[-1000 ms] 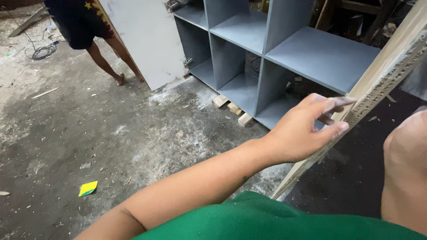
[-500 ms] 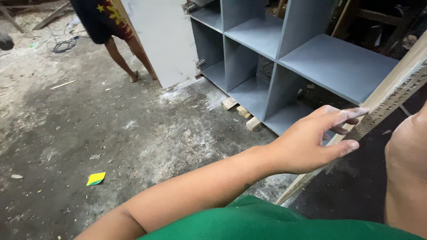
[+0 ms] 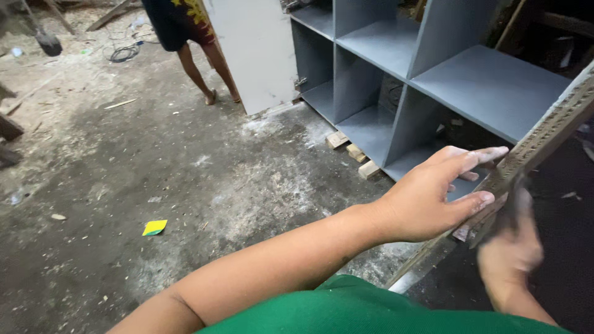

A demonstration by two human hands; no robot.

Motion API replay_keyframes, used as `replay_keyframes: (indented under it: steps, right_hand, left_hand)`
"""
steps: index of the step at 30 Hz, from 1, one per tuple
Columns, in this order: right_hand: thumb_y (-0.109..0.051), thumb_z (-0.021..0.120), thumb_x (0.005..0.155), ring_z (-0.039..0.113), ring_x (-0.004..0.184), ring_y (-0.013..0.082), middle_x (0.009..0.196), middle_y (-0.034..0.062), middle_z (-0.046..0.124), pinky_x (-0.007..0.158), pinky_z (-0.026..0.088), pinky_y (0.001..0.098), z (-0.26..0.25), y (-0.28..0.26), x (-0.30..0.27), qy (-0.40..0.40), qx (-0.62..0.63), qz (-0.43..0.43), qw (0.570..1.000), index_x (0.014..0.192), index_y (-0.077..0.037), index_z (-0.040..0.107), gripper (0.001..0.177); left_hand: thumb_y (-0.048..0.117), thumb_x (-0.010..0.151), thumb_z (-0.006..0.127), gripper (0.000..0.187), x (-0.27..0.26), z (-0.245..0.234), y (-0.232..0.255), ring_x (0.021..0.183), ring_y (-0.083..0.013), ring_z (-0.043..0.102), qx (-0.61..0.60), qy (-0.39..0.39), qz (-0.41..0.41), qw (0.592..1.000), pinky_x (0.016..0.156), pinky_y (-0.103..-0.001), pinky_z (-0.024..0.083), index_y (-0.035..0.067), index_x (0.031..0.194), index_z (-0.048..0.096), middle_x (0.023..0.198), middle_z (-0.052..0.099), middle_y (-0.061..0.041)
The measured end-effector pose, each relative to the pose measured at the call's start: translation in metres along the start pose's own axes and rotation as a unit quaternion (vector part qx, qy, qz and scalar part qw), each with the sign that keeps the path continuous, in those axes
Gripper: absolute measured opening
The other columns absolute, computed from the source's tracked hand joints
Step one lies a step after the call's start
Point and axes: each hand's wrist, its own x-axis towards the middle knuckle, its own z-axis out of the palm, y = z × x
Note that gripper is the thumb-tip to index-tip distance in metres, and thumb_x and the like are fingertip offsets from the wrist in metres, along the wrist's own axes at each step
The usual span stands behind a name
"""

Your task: The person sands the surface and edges of a wooden panel using a piece of sandpaper held by hand.

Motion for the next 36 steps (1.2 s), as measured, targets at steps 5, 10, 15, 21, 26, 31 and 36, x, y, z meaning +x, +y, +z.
replay_keyframes:
  steps: [5, 10, 15, 21, 26, 31, 36]
  right_hand:
    - [-0.003, 0.044, 0.115, 0.054, 0.140, 0.0249, 0.154, 0.0178, 0.056, 0.119, 0.044, 0.0349, -0.013, -0.022, 0.030, -0.005, -0.450, -0.281, 0.847, 0.161, -0.001, 0.045, 0.046]
    - [-0.004, 0.045, 0.112, 0.052, 0.142, 0.0292, 0.155, 0.0196, 0.054, 0.120, 0.041, 0.0394, 0.053, -0.047, 0.019, -0.093, -0.494, -0.430, 0.750, 0.163, -0.005, 0.042, 0.051]
    - [-0.004, 0.045, 0.109, 0.050, 0.144, 0.0334, 0.156, 0.0214, 0.052, 0.121, 0.039, 0.0438, 0.022, 0.003, -0.006, -0.107, -0.533, -0.382, 0.748, 0.164, -0.008, 0.038, 0.055]
    - [-0.017, 0.053, 0.117, 0.059, 0.134, 0.0243, 0.150, 0.0144, 0.060, 0.112, 0.046, 0.0348, -0.033, 0.017, 0.003, 0.059, -0.430, -0.148, 0.889, 0.156, -0.005, 0.051, 0.041]
    - [-0.003, 0.048, 0.124, 0.062, 0.130, 0.0257, 0.145, 0.0196, 0.063, 0.113, 0.049, 0.0341, 0.014, -0.047, 0.039, -0.010, -0.477, -0.371, 0.797, 0.147, 0.001, 0.055, 0.025]
    - [0.008, 0.038, 0.105, 0.051, 0.140, 0.0359, 0.156, 0.0270, 0.046, 0.117, 0.041, 0.0424, 0.015, 0.007, -0.020, -0.125, -0.465, -0.416, 0.772, 0.157, 0.002, 0.040, 0.052]
    - [0.003, 0.040, 0.109, 0.053, 0.143, 0.0259, 0.158, 0.0170, 0.055, 0.122, 0.040, 0.0376, -0.036, 0.017, -0.013, 0.013, -0.381, -0.183, 0.906, 0.157, -0.002, 0.051, 0.050]
  left_hand:
    - [0.024, 0.099, 0.067, 0.064, -0.003, -0.002, 0.005, 0.116, -0.0221, 0.068, 0.007, 0.006, -0.027, 1.000, 0.096, -0.033, 0.058, 0.016, 0.159, 0.044, 0.135, 0.058, -0.014]
    - [0.022, 0.098, 0.067, 0.066, 0.002, 0.007, 0.007, 0.117, -0.0259, 0.066, -0.021, 0.002, -0.035, 0.999, 0.093, -0.034, 0.059, 0.014, 0.159, 0.042, 0.135, 0.055, -0.017]
    - [0.017, 0.100, 0.062, 0.066, 0.001, 0.009, -0.002, 0.116, -0.0259, 0.066, -0.039, -0.004, -0.030, 0.999, 0.099, -0.034, 0.058, 0.015, 0.162, 0.039, 0.133, 0.053, -0.017]
    - [0.015, 0.101, 0.062, 0.060, 0.006, 0.006, -0.007, 0.114, -0.0246, 0.068, -0.018, 0.006, -0.033, 0.999, 0.098, -0.034, 0.057, 0.015, 0.159, 0.044, 0.128, 0.056, -0.016]
    - [0.016, 0.098, 0.065, 0.059, 0.010, 0.015, -0.004, 0.112, -0.0243, 0.067, -0.010, -0.008, -0.047, 0.999, 0.092, -0.035, 0.057, 0.014, 0.154, 0.047, 0.128, 0.056, -0.015]
    - [0.016, 0.098, 0.066, 0.061, 0.008, 0.020, -0.014, 0.114, -0.0252, 0.066, -0.033, -0.002, -0.045, 0.998, 0.095, -0.034, 0.057, 0.014, 0.156, 0.046, 0.126, 0.056, -0.016]
    - [0.017, 0.098, 0.067, 0.061, 0.004, 0.007, -0.016, 0.114, -0.0234, 0.068, -0.016, -0.002, -0.037, 0.999, 0.098, -0.034, 0.056, 0.014, 0.155, 0.047, 0.129, 0.057, -0.015]
